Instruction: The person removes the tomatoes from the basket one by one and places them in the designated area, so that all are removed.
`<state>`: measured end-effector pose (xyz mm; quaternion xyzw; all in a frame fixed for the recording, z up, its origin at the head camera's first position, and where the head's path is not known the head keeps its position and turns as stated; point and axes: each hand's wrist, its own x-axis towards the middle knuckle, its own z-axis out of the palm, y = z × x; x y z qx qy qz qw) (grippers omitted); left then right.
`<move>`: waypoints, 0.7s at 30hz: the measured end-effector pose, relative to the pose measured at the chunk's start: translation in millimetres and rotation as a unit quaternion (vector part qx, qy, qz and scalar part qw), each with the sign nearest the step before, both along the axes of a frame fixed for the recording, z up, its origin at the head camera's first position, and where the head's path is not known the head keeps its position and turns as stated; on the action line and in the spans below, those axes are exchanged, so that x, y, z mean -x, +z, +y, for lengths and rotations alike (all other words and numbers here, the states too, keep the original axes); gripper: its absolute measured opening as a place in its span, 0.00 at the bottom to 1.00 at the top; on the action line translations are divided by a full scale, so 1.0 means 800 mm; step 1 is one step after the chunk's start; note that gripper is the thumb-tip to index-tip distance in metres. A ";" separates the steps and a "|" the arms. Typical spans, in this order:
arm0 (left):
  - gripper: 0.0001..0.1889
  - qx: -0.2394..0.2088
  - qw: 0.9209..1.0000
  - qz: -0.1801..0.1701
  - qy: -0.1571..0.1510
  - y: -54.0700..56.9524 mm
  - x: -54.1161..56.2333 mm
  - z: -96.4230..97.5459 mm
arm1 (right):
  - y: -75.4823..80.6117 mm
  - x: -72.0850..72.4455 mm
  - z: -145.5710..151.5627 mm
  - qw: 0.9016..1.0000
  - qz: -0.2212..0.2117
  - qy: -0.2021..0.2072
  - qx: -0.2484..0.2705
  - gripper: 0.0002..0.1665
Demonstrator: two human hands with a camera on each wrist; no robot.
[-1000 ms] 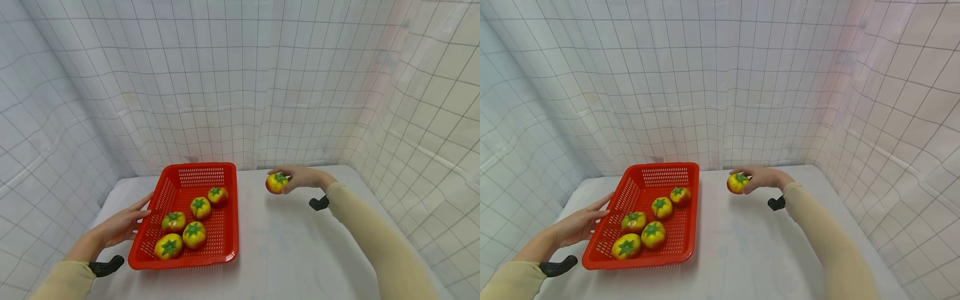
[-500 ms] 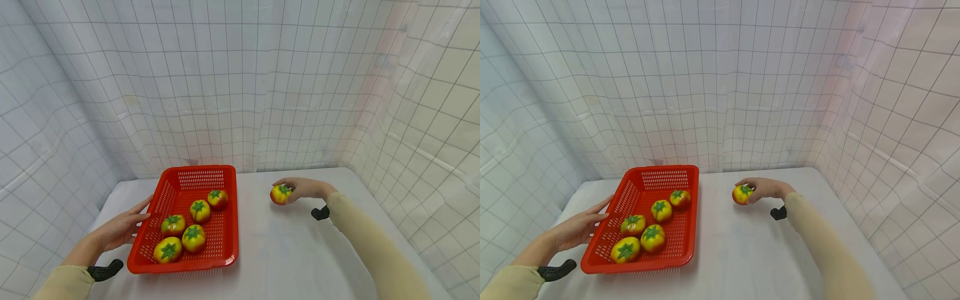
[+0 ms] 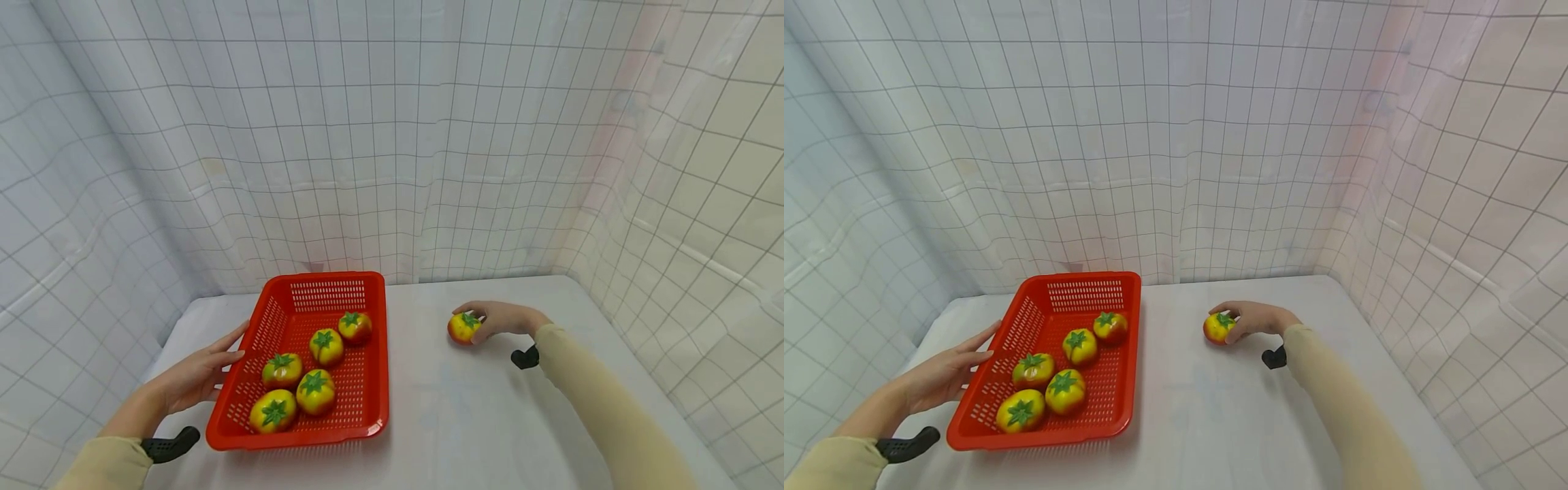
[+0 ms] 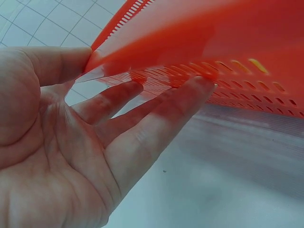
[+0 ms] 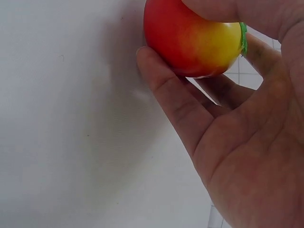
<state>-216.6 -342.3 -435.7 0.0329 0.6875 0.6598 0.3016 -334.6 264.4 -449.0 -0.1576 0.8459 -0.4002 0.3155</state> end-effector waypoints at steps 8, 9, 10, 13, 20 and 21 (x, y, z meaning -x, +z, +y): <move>0.39 0.005 1.000 -0.001 0.001 -0.001 0.002 0.000 | -0.009 0.004 0.003 1.000 0.002 -0.005 -0.002 0.42; 0.39 0.005 1.000 -0.001 0.001 -0.001 0.002 0.000 | -0.010 0.005 0.004 1.000 0.002 -0.005 -0.002 0.42; 0.40 0.005 1.000 0.000 0.000 -0.001 0.002 0.000 | -0.011 0.004 0.004 1.000 0.002 -0.007 -0.002 0.42; 0.40 0.007 1.000 -0.004 0.006 -0.001 0.002 0.001 | -0.013 0.004 0.004 1.000 0.009 -0.006 -0.005 0.42; 0.40 -0.007 1.000 -0.012 -0.001 -0.003 -0.001 0.000 | -0.015 0.002 0.004 1.000 0.017 -0.018 -0.015 0.41; 0.40 -0.009 1.000 -0.011 -0.003 -0.003 -0.002 0.000 | -0.015 0.002 0.004 1.000 0.019 -0.018 -0.015 0.41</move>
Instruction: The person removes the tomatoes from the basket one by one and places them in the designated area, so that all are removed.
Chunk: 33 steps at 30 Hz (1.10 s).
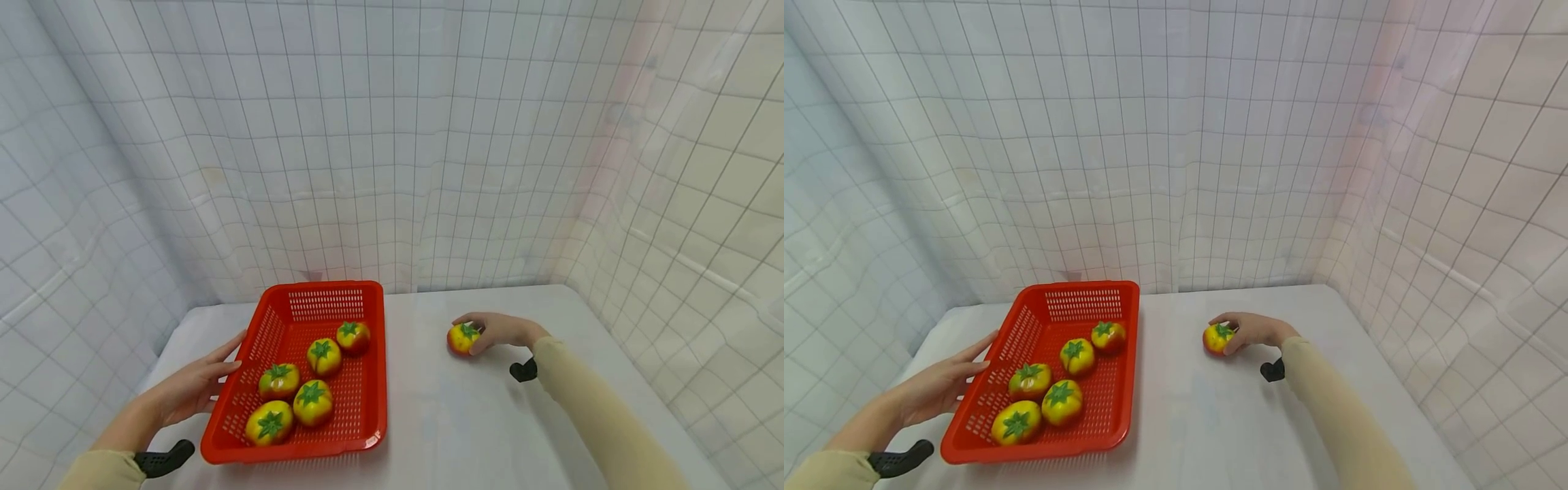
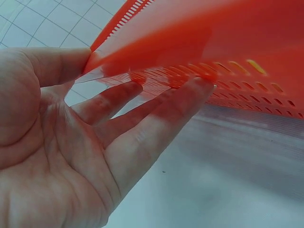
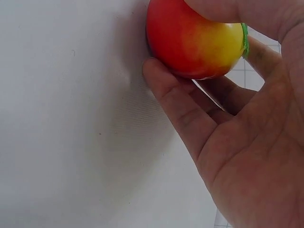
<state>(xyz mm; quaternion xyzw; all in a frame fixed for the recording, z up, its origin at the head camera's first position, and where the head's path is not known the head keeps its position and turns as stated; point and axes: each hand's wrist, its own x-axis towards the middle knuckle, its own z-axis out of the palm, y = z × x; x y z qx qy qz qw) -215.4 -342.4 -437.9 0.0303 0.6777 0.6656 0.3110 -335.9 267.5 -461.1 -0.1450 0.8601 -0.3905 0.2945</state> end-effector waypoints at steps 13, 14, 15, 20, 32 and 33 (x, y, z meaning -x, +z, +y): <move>0.40 0.001 1.000 -0.001 0.008 -0.004 0.002 0.002 | -0.006 -0.001 0.001 1.000 0.009 -0.005 0.005 0.41; 0.40 0.000 1.000 -0.001 0.007 -0.004 0.002 0.002 | -0.007 -0.001 0.001 1.000 0.009 -0.005 0.007 0.42; 0.40 0.000 1.000 -0.001 0.007 -0.004 0.002 0.002 | -0.007 -0.001 0.001 1.000 0.009 -0.003 0.009 0.42; 0.40 -0.008 1.000 -0.005 0.005 -0.005 0.002 0.000 | -0.009 -0.004 0.001 1.000 0.010 -0.004 0.014 0.44; 0.41 -0.017 1.000 0.002 0.001 -0.010 0.001 0.000 | -0.014 -0.005 0.002 1.000 0.012 -0.011 0.022 0.45; 0.41 -0.016 1.000 0.004 0.002 -0.010 0.001 0.001 | -0.014 -0.004 0.003 1.000 0.013 -0.011 0.023 0.45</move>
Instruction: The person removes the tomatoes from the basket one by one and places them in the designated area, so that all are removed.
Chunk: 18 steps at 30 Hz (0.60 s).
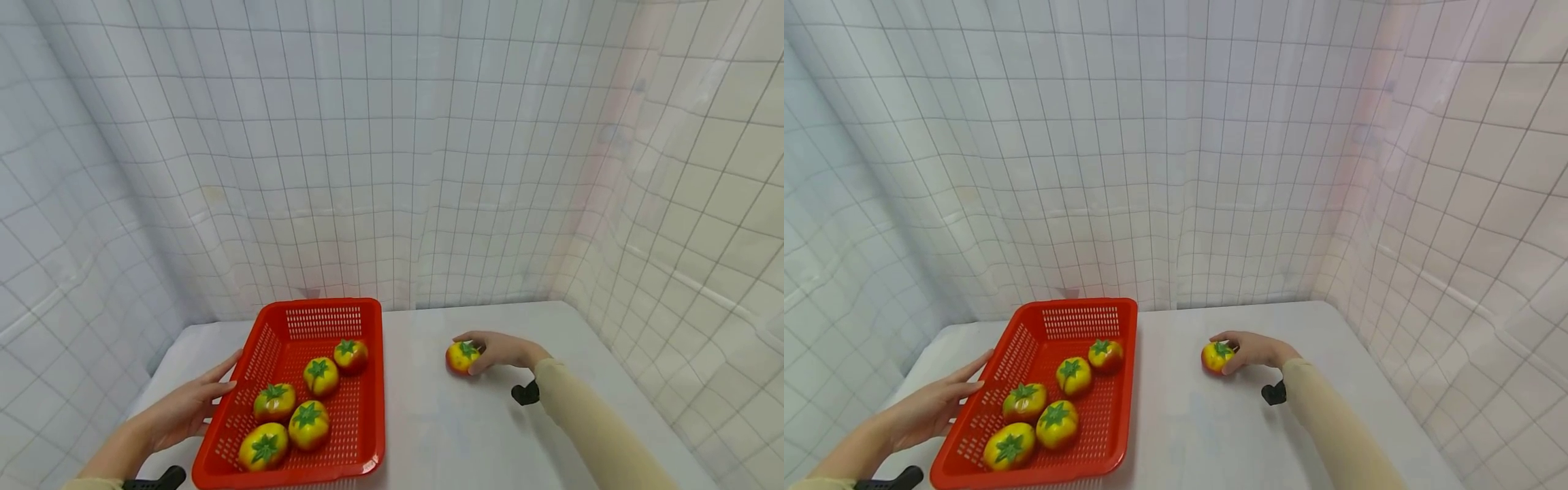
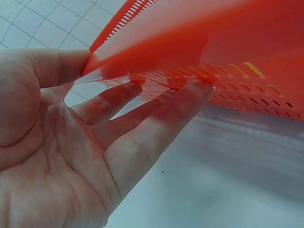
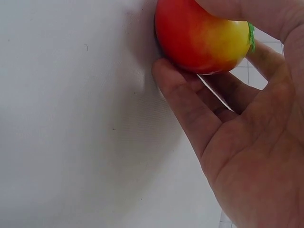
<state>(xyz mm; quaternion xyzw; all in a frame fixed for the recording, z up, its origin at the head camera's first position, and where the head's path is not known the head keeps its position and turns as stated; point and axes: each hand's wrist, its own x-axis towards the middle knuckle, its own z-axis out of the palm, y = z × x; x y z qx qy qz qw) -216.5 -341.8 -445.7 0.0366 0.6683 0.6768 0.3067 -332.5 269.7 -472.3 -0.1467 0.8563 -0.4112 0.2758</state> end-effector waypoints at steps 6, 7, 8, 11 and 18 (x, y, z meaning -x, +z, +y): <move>0.40 0.000 1.000 0.003 0.004 0.002 0.000 0.000 | 0.000 -0.001 0.000 1.000 0.005 0.001 0.004 0.48; 0.40 0.000 1.000 0.003 0.004 0.002 0.000 0.000 | 0.000 -0.001 0.000 1.000 0.004 0.001 0.006 0.48; 0.40 -0.001 1.000 0.003 0.004 0.002 0.001 0.000 | 0.001 -0.002 0.001 1.000 0.006 0.000 0.006 0.49; 0.40 -0.005 1.000 -0.001 0.002 0.002 0.001 0.000 | 0.001 -0.004 0.002 1.000 0.008 0.000 0.008 0.49; 0.40 -0.017 1.000 -0.013 -0.005 -0.003 -0.001 -0.001 | -0.004 -0.009 0.006 1.000 0.012 0.005 0.010 0.50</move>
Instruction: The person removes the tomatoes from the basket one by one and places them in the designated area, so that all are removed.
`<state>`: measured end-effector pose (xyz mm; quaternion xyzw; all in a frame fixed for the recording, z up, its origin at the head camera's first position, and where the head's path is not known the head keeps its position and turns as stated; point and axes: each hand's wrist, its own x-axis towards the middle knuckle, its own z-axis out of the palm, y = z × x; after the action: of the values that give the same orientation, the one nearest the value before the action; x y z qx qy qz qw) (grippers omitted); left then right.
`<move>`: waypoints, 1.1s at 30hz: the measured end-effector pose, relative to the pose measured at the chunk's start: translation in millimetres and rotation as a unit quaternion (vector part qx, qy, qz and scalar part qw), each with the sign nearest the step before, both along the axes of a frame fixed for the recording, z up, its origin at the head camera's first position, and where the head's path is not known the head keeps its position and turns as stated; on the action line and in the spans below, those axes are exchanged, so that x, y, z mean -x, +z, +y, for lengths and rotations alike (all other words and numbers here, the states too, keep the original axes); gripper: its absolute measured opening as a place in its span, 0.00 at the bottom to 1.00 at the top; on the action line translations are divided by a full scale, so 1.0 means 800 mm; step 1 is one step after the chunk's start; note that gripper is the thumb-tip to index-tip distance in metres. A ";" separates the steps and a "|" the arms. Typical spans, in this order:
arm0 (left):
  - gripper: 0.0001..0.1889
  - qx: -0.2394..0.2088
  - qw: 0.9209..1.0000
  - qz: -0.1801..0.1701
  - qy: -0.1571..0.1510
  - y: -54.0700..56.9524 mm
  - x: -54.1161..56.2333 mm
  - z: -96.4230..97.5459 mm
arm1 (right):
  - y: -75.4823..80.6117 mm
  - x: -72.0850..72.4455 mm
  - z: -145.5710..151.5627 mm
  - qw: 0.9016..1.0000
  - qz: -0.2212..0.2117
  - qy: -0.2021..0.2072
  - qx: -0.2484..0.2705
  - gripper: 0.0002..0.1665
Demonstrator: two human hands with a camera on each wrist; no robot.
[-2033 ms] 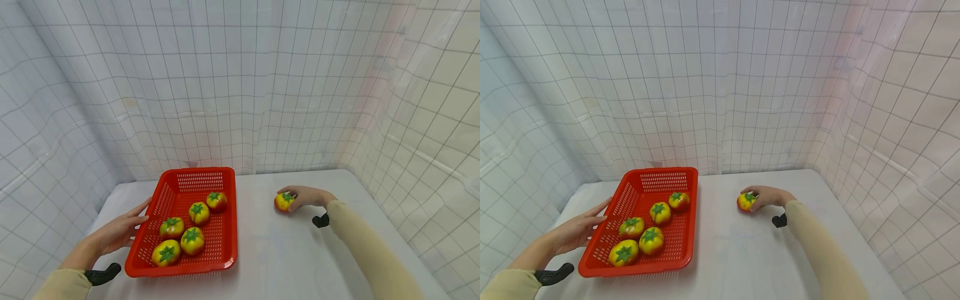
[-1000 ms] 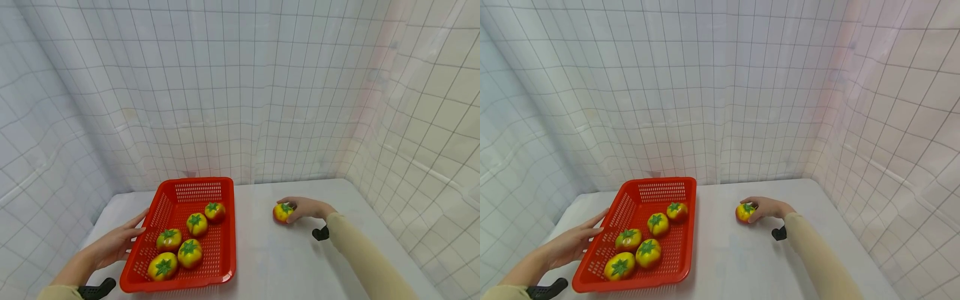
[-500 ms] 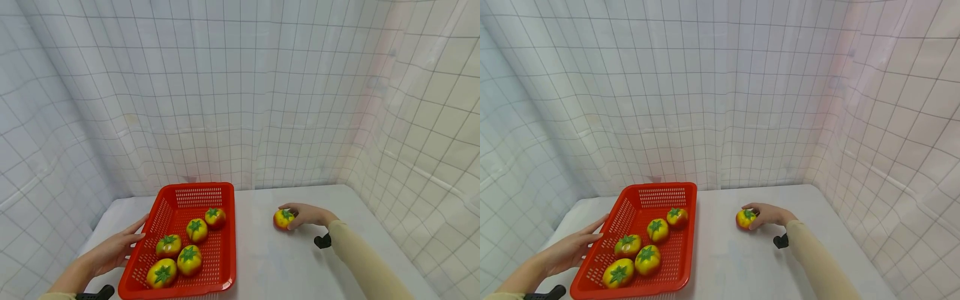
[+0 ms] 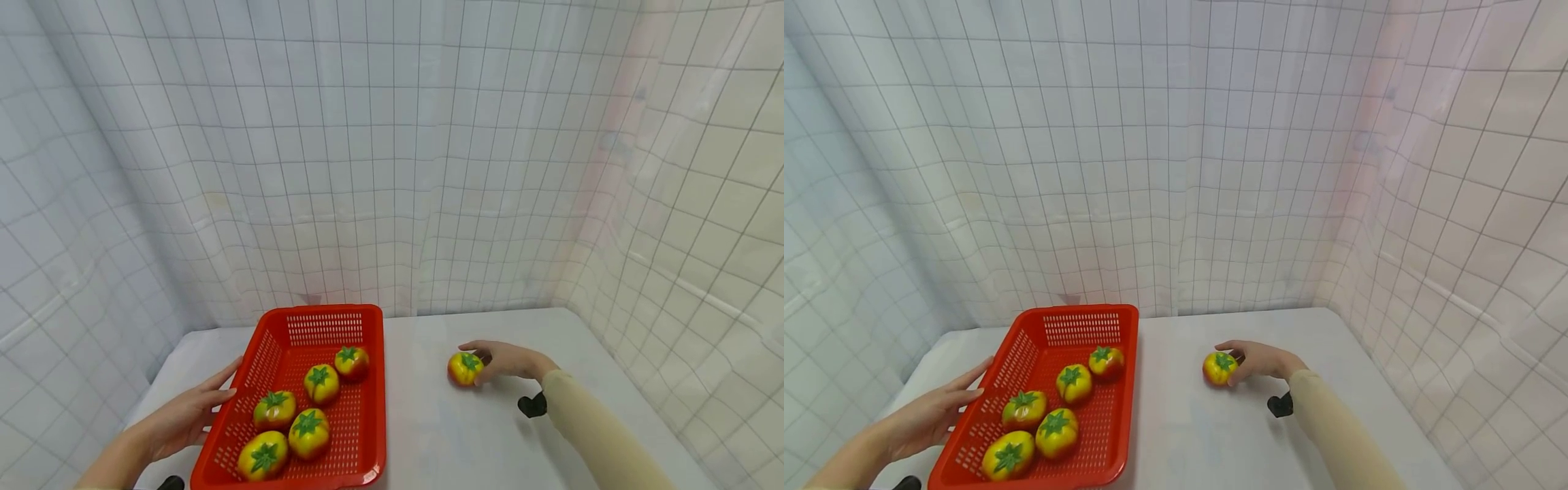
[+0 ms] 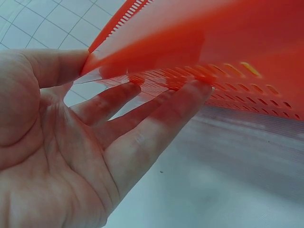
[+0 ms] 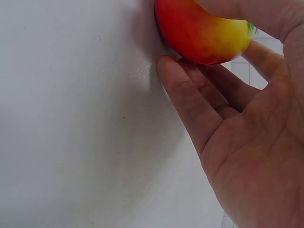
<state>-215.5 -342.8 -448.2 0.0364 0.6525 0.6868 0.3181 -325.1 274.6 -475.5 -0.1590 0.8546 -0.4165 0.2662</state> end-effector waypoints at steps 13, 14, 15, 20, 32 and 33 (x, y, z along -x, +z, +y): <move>0.39 -0.024 1.000 -0.006 -0.015 -0.001 -0.002 -0.004 | 0.005 -0.008 0.014 1.000 0.000 0.011 0.010 0.49; 0.39 -0.022 1.000 -0.006 -0.013 -0.001 -0.002 -0.004 | 0.006 -0.008 0.016 1.000 0.000 0.012 0.012 0.48; 0.39 -0.019 1.000 -0.006 -0.011 -0.001 -0.003 -0.004 | 0.006 -0.009 0.018 1.000 0.000 0.012 0.013 0.48; 0.39 -0.012 1.000 -0.004 -0.007 -0.002 -0.003 -0.003 | 0.009 -0.012 0.031 1.000 0.004 0.014 0.027 0.47; 0.38 -0.015 1.000 0.000 -0.010 0.000 -0.001 0.000 | 0.023 -0.017 0.061 0.998 0.051 -0.002 0.040 0.40; 0.39 -0.015 1.000 0.000 -0.010 0.000 -0.001 0.000 | 0.024 -0.017 0.062 0.998 0.056 -0.005 0.040 0.39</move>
<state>-214.7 -342.5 -447.8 0.0481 0.6421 0.6929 0.3245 -311.5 324.1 -456.0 -0.1878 0.8518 -0.4419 0.2096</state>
